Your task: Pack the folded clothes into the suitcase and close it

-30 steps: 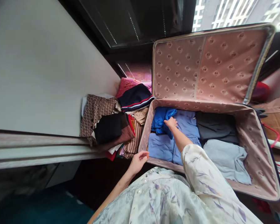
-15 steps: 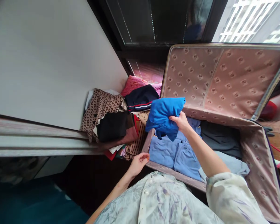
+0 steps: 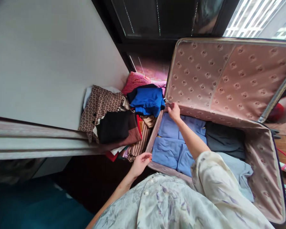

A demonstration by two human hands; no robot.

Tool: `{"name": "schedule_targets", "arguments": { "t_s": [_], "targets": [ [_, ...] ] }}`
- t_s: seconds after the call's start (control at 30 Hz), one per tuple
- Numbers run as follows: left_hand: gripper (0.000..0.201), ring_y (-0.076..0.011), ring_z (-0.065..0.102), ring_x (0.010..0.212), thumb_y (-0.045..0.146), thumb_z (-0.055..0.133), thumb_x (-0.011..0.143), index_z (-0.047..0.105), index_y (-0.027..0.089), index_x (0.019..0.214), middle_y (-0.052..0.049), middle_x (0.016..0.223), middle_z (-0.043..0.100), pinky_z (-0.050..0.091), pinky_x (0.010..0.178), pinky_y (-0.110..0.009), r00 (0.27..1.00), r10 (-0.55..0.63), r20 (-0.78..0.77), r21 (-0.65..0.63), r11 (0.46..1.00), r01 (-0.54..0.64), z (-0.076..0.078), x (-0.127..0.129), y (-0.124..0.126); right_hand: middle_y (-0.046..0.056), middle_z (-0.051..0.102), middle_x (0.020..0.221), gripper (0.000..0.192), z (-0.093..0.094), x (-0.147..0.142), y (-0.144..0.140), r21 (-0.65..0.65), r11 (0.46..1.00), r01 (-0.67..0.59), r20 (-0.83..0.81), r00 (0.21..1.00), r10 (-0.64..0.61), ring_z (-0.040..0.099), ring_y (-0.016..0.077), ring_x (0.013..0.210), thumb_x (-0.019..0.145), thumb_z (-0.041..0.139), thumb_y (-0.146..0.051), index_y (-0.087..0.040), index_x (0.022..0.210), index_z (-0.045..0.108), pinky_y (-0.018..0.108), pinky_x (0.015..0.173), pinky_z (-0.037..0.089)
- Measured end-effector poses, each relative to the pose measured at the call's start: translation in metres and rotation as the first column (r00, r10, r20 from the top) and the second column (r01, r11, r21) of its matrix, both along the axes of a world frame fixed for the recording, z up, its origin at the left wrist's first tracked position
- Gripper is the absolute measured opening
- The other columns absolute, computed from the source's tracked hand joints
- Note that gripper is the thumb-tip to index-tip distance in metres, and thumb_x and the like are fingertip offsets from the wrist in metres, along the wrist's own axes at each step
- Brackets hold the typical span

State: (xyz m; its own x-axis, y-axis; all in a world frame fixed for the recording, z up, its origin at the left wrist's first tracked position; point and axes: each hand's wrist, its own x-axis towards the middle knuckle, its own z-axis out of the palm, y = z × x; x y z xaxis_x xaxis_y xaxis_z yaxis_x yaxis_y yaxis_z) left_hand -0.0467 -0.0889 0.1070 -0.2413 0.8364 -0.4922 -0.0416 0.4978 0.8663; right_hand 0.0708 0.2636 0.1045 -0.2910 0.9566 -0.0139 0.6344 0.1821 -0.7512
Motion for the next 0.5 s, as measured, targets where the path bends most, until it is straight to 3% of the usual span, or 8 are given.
{"name": "schedule_targets", "arguments": {
  "t_s": [0.03, 0.1, 0.2, 0.27, 0.37, 0.43, 0.5],
  "targets": [
    [0.031, -0.0228, 0.073, 0.093, 0.036, 0.075, 0.079, 0.074, 0.017, 0.103, -0.01, 0.099, 0.076, 0.059, 0.091, -0.038, 1.0, -0.001, 0.0, -0.004, 1.0, 0.001, 0.0, 0.0, -0.002, 0.022, 0.063, 0.133, 0.044, -0.019, 0.017, -0.016, -0.032, 0.999, 0.006, 0.145, 0.989, -0.002, 0.06, 0.0254, 0.117, 0.097, 0.045, -0.026, -0.006, 0.137, 0.049, 0.039, 0.106, 0.045],
    [0.03, -0.0227, 0.073, 0.093, 0.035, 0.074, 0.08, 0.075, 0.017, 0.104, -0.01, 0.099, 0.077, 0.059, 0.09, -0.038, 1.0, -0.018, 0.003, -0.007, 1.0, 0.018, 0.001, 0.0, -0.004, 0.022, 0.062, 0.135, 0.044, -0.054, 0.053, -0.054, -0.115, 0.986, -0.124, 0.406, 0.9, 0.16, 0.058, 0.0263, 0.118, 0.1, 0.043, -0.027, -0.008, 0.138, 0.05, 0.037, 0.104, 0.044],
    [0.028, -0.0233, 0.073, 0.094, 0.032, 0.072, 0.081, 0.075, 0.018, 0.105, -0.01, 0.1, 0.077, 0.059, 0.089, -0.037, 0.997, -0.075, -0.017, 0.003, 0.997, 0.075, 0.0, 0.002, 0.004, 0.02, 0.061, 0.137, 0.047, -0.088, 0.098, -0.113, -0.226, 0.945, -0.238, 0.492, 0.809, 0.322, 0.054, 0.031, 0.123, 0.095, 0.059, -0.032, -0.014, 0.138, 0.053, 0.041, 0.103, 0.042],
    [0.027, -0.0234, 0.073, 0.094, 0.03, 0.07, 0.082, 0.076, 0.018, 0.106, -0.01, 0.1, 0.077, 0.059, 0.087, -0.036, 0.991, -0.128, -0.043, 0.013, 0.992, 0.128, -0.003, 0.004, 0.017, 0.019, 0.061, 0.138, 0.052, -0.099, 0.113, -0.143, -0.255, 0.925, -0.281, 0.5, 0.781, 0.374, 0.05, 0.0333, 0.127, 0.09, 0.068, -0.031, -0.017, 0.138, 0.054, 0.044, 0.104, 0.038],
    [0.026, -0.0231, 0.073, 0.093, 0.026, 0.066, 0.085, 0.075, 0.019, 0.108, -0.009, 0.101, 0.077, 0.059, 0.087, -0.036, 0.957, -0.255, -0.136, 0.028, 0.965, 0.261, -0.015, 0.011, 0.047, 0.021, 0.06, 0.136, 0.05, -0.105, 0.117, -0.167, -0.26, 0.913, -0.316, 0.525, 0.747, 0.408, 0.046, 0.0347, 0.127, 0.089, 0.069, -0.026, -0.017, 0.136, 0.056, 0.048, 0.107, 0.033],
    [0.026, -0.024, 0.072, 0.094, 0.023, 0.064, 0.087, 0.075, 0.018, 0.11, -0.011, 0.106, 0.075, 0.058, 0.089, -0.038, 0.884, -0.383, -0.268, -0.004, 0.918, 0.397, -0.025, 0.018, 0.07, 0.021, 0.059, 0.134, 0.047, -0.106, 0.116, -0.172, -0.259, 0.91, -0.325, 0.536, 0.735, 0.415, 0.045, 0.0349, 0.126, 0.089, 0.067, -0.024, -0.017, 0.134, 0.057, 0.048, 0.106, 0.033],
    [0.031, -0.0277, 0.07, 0.105, 0.018, 0.066, 0.086, 0.072, 0.015, 0.116, -0.015, 0.115, 0.072, 0.055, 0.098, -0.042, 0.742, -0.52, -0.423, -0.084, 0.838, 0.539, -0.036, 0.026, 0.092, 0.02, 0.058, 0.135, 0.047, -0.106, 0.115, -0.175, -0.26, 0.905, -0.336, 0.535, 0.73, 0.425, 0.045, 0.034, 0.125, 0.088, 0.067, -0.024, -0.019, 0.133, 0.058, 0.046, 0.104, 0.034]
  ]
}}
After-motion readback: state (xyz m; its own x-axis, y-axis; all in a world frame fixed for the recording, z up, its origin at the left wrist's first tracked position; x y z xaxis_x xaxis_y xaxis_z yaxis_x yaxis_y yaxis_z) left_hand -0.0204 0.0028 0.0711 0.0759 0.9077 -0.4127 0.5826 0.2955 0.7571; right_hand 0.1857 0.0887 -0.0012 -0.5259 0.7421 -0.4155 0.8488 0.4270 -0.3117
